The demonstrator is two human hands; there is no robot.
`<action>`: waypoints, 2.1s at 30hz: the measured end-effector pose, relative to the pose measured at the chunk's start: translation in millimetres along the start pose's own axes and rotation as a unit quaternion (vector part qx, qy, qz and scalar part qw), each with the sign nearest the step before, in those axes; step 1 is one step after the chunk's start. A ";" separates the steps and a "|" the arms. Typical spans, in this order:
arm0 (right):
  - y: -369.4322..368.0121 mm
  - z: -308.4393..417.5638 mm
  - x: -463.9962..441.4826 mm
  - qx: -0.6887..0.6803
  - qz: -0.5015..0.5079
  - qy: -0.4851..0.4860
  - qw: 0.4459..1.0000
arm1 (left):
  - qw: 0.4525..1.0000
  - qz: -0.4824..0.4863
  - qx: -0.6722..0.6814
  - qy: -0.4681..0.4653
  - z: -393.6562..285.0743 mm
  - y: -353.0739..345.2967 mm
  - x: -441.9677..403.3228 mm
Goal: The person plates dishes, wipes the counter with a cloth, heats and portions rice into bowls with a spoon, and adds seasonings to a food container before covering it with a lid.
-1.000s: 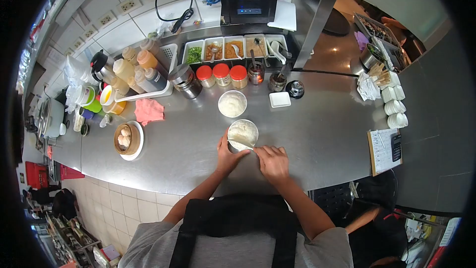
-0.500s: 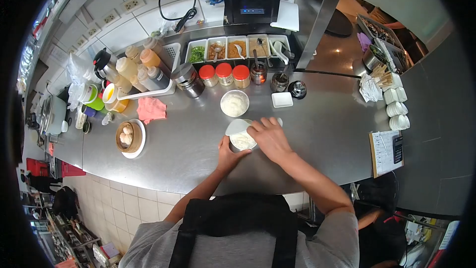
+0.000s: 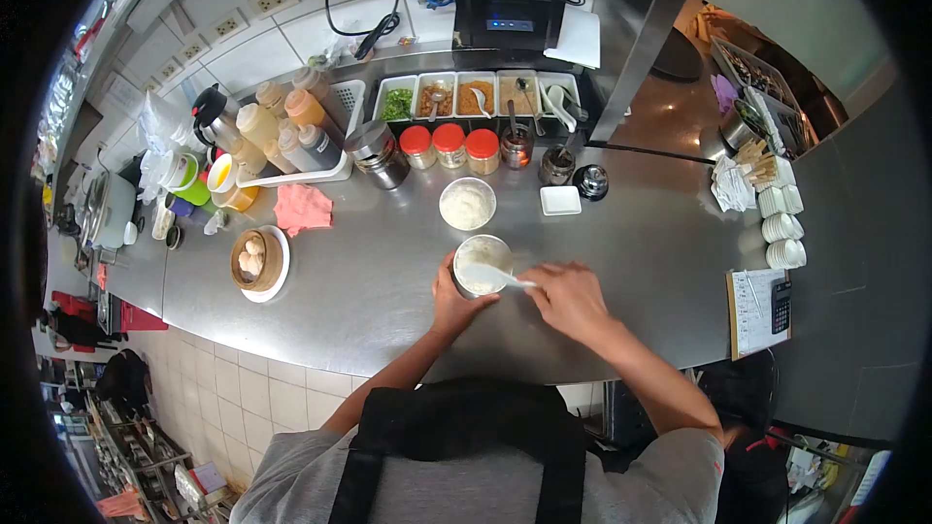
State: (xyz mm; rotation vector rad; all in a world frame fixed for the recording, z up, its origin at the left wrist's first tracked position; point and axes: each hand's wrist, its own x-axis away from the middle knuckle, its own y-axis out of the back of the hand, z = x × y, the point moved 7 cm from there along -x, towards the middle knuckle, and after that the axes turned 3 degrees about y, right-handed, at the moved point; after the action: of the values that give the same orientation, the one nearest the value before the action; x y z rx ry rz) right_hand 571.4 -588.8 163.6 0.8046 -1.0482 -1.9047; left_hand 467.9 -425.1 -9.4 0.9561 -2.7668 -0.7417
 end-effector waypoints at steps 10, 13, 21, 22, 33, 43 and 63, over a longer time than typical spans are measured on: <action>-2.0 -12.5 2.5 -0.067 -0.052 -0.063 0.994 | 0.997 0.021 -0.013 -0.073 -26.1 82.9 0.5; -9.9 -29.2 8.1 -0.105 -0.069 -0.097 0.987 | 0.977 -0.137 0.002 -0.166 -75.4 217.5 -28.1; -13.4 -11.2 -22.2 -0.127 -0.048 -0.081 0.987 | 0.912 -0.309 0.098 -0.251 -249.9 493.9 -64.6; -13.8 -7.1 -25.5 -0.119 -0.040 -0.078 0.989 | 0.913 -0.296 0.095 -0.263 -260.3 495.5 -63.4; 13.1 -12.0 -2.8 -0.102 -0.069 -0.099 0.987 | 0.998 0.043 -0.011 -0.043 -89.7 218.7 -23.9; 7.7 -19.0 4.8 -0.035 0.025 -0.004 0.999 | 0.995 0.085 0.013 -0.041 -19.8 14.4 -0.6; -16.1 -9.3 -22.6 -0.045 -0.036 -0.088 0.994 | 0.995 0.009 0.088 -0.036 -21.5 2.8 -14.9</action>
State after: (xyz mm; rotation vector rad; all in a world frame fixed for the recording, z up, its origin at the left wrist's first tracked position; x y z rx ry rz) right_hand 584.3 -567.3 148.6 0.6393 -1.0412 -2.0985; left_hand 483.8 -422.9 11.4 0.9510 -2.9394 -0.5465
